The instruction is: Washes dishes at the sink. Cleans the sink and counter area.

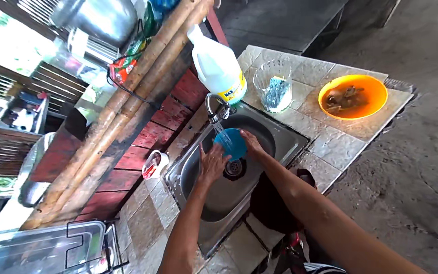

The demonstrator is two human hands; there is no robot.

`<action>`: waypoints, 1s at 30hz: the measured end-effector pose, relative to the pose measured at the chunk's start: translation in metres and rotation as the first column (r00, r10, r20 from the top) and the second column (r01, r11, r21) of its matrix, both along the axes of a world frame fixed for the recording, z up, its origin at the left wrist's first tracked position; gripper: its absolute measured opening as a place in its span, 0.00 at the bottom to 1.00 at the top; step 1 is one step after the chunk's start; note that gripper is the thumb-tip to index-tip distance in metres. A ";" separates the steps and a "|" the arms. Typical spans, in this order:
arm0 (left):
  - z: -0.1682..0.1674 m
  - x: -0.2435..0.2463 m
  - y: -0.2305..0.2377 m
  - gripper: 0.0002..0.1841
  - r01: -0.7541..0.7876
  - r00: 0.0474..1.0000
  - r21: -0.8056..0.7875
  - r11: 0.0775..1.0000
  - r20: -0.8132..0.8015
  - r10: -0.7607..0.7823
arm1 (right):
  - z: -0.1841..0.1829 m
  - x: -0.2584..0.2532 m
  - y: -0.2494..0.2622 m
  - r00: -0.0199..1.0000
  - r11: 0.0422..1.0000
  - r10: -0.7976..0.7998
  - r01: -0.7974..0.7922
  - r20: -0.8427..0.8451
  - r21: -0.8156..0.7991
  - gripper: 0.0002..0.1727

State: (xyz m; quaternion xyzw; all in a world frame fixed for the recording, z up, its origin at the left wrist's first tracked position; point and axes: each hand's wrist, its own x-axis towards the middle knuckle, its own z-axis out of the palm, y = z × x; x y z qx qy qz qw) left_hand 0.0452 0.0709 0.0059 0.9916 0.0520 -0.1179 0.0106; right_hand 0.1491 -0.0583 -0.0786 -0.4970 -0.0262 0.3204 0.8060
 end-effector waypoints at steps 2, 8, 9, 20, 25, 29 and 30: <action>-0.015 0.014 0.002 0.38 0.015 0.999 0.066 0.998 0.038 -0.017 | 0.000 -0.001 0.000 0.998 0.998 0.055 -0.055 0.004 0.021 0.24; 0.034 0.016 -0.062 0.15 0.150 0.987 -0.150 0.977 -0.031 -0.157 | 0.023 0.005 -0.011 0.963 0.993 0.109 -0.094 -0.245 0.072 0.24; 0.049 0.020 -0.057 0.15 0.064 0.996 -0.204 0.977 -0.046 -0.075 | 0.028 0.007 -0.012 0.956 0.989 0.144 -0.129 -0.256 0.072 0.24; -0.024 0.065 -0.060 0.22 -0.168 0.824 -0.360 0.917 0.459 0.332 | 0.036 -0.003 -0.016 0.983 0.981 0.142 -0.124 -0.119 0.149 0.15; -0.082 0.042 -0.088 0.31 -0.220 0.532 -0.443 0.869 0.692 0.487 | 0.026 0.006 -0.019 0.934 0.960 0.007 0.094 -0.357 0.265 0.16; -0.064 0.050 -0.072 0.30 -0.172 0.515 -0.707 0.686 0.529 0.675 | 0.017 0.008 -0.014 0.895 0.934 -0.001 0.160 -0.445 0.321 0.18; -0.053 0.053 -0.069 0.29 -0.169 0.541 -0.737 0.654 0.486 0.687 | 0.017 0.009 -0.016 0.879 0.939 0.006 0.159 -0.476 0.306 0.19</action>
